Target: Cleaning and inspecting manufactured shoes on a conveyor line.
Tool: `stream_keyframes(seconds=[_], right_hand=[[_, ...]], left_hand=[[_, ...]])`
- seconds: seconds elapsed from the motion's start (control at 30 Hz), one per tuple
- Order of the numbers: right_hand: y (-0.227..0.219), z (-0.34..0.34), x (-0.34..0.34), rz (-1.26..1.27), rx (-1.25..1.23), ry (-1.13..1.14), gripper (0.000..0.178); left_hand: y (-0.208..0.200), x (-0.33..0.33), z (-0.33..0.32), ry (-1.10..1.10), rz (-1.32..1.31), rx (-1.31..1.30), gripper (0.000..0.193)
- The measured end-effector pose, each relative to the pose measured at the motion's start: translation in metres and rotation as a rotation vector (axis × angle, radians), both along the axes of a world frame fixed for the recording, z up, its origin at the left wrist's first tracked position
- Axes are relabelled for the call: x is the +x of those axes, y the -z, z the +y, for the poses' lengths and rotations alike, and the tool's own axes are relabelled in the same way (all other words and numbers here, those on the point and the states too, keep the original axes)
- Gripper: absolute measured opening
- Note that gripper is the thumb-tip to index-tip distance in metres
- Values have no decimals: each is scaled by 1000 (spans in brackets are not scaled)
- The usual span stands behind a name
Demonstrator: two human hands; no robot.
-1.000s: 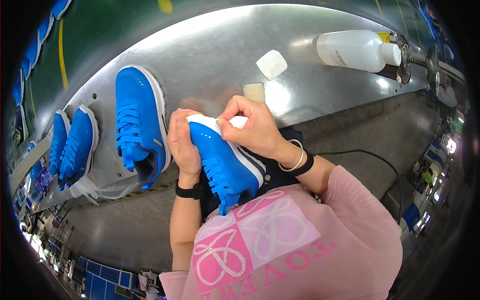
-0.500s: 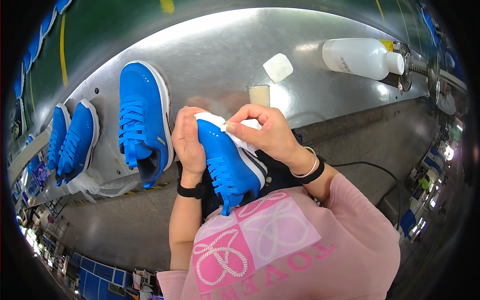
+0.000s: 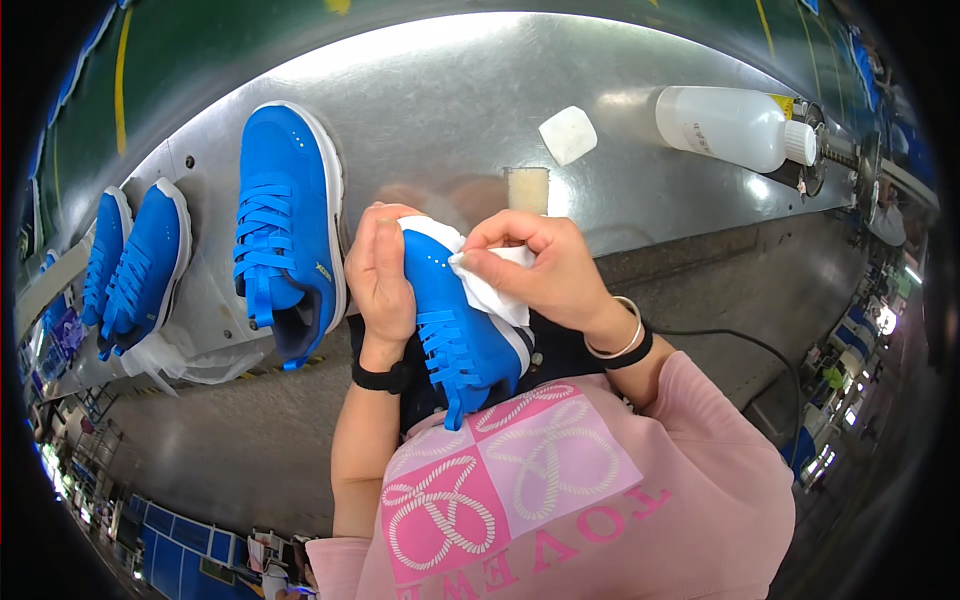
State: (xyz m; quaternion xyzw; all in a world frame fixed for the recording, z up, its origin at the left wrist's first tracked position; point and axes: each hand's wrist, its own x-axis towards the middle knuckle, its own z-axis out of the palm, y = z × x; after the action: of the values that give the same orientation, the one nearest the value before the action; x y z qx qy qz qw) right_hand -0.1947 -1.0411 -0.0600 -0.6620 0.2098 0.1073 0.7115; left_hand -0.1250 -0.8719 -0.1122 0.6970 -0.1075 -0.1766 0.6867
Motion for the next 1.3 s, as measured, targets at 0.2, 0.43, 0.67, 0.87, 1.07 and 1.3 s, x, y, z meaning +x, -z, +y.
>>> stream_keyframes(seconds=[0.2,0.43,0.67,0.87,1.07,1.3], right_hand=[[5,7,-3,-205,-347,14,14],[12,13,-11,-391,-480,9,22],[6,20,-15,-392,-553,55,24],[10,18,-15,-268,-362,125,16],[9,20,-13,-135,-305,158,13],[11,20,7,-186,-374,147,13]], left_hand=[[0,-1,-1,-21,42,-11,38],[3,-1,0,-18,40,-13,39],[3,-1,0,-23,30,-8,40],[1,0,-1,-17,24,-4,41],[2,-2,-1,-32,60,16,39],[3,-2,-1,-50,94,36,38]])
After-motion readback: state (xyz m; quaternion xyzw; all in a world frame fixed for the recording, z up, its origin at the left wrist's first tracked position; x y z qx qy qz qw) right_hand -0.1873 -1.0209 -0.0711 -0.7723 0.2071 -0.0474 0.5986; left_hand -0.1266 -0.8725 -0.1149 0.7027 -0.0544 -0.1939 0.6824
